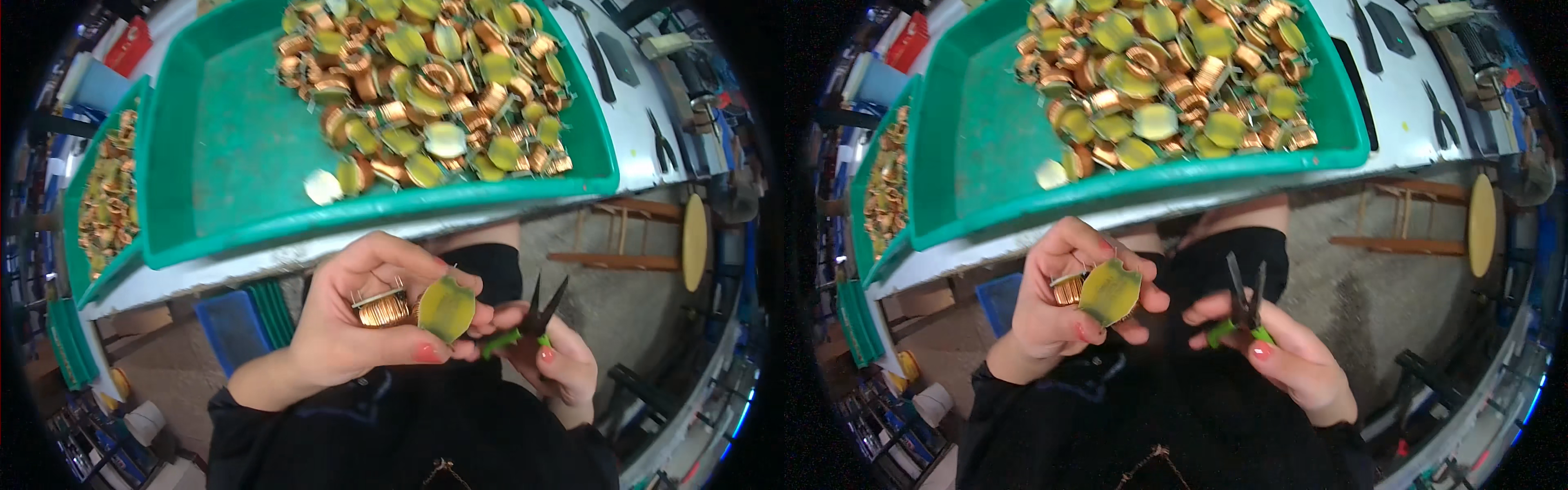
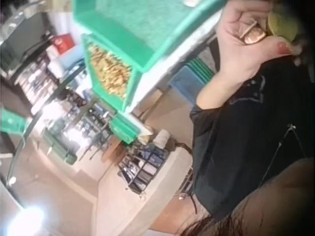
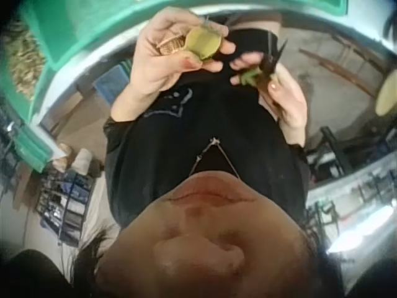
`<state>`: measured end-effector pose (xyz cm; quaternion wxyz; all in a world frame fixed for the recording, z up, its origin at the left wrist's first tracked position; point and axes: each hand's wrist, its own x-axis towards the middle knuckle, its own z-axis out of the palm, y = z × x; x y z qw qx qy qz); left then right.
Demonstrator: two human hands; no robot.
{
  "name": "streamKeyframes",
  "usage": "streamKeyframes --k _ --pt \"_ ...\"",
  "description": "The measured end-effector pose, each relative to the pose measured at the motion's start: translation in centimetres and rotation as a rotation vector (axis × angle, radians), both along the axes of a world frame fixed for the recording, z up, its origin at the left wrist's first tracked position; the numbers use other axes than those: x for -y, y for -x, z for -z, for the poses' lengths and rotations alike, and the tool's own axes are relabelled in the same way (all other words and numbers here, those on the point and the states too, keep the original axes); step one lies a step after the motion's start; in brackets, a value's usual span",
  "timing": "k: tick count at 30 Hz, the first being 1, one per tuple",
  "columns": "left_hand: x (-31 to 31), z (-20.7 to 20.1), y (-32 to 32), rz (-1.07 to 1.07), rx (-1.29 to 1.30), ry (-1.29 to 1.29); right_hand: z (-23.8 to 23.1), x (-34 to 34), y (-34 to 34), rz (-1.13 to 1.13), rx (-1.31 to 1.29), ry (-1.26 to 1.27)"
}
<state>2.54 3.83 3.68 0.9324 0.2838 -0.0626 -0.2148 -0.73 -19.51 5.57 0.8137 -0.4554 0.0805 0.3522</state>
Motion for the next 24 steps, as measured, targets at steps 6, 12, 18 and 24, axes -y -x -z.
streamKeyframes --k 6,12,18,24 --pt "1.7 1.4 0.5 -0.047 0.111 -0.153 0.6 0.8 -0.5 -0.083 0.274 0.105" --pt "2.3 1.8 0.6 -0.015 0.073 -0.224 0.4 0.3 -0.8 -0.153 0.567 0.550" --pt "2.8 2.7 0.6 -0.073 0.082 -0.166 1.0 -0.4 -1.0 -0.119 0.848 0.788" --pt "2.5 3.3 0.4 -0.085 0.247 -0.273 1.2 -0.5 -1.3 -0.133 0.994 1.006"
